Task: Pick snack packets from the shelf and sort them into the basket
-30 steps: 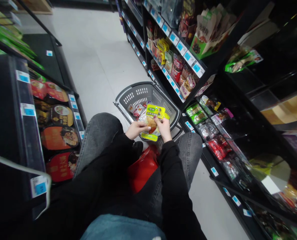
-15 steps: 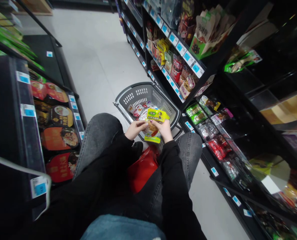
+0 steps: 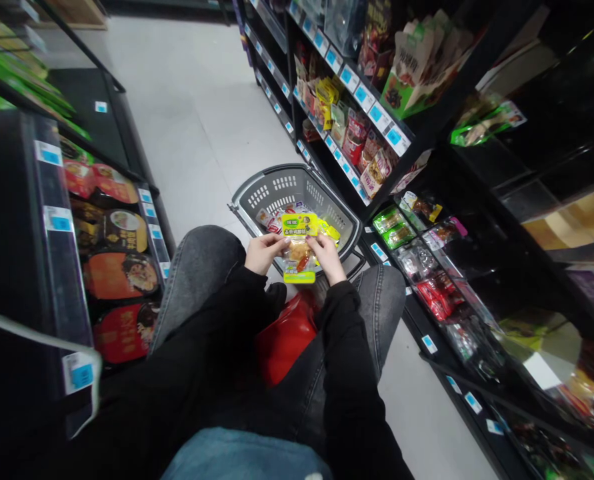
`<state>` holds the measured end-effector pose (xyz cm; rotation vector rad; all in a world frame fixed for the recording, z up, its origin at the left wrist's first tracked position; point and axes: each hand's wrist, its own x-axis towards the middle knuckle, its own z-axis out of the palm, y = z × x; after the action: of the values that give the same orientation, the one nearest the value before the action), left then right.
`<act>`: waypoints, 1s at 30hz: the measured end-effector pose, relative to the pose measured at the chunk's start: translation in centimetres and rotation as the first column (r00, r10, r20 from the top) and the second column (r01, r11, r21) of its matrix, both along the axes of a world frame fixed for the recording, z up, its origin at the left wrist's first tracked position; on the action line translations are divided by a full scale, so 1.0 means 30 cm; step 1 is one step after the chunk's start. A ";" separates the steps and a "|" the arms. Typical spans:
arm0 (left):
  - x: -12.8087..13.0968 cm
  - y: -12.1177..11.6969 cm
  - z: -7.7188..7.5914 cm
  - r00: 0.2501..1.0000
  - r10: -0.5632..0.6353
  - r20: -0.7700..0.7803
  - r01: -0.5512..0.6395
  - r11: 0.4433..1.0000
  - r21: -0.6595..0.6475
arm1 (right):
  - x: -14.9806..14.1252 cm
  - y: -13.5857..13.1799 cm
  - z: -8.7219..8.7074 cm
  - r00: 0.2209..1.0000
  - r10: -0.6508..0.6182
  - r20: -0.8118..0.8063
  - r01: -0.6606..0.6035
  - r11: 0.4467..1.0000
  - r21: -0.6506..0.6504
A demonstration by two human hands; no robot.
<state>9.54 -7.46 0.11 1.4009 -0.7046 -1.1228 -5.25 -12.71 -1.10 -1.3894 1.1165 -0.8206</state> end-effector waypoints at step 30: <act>0.001 -0.002 -0.041 0.998 -0.032 0.045 0.030 0.999 0.037 | 0.002 0.011 0.051 0.998 -0.030 0.049 0.029 0.999 0.015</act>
<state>9.56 -7.51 -1.13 1.4547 -0.7440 -1.1357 -5.21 -12.37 0.43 -1.3364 1.1051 -0.8624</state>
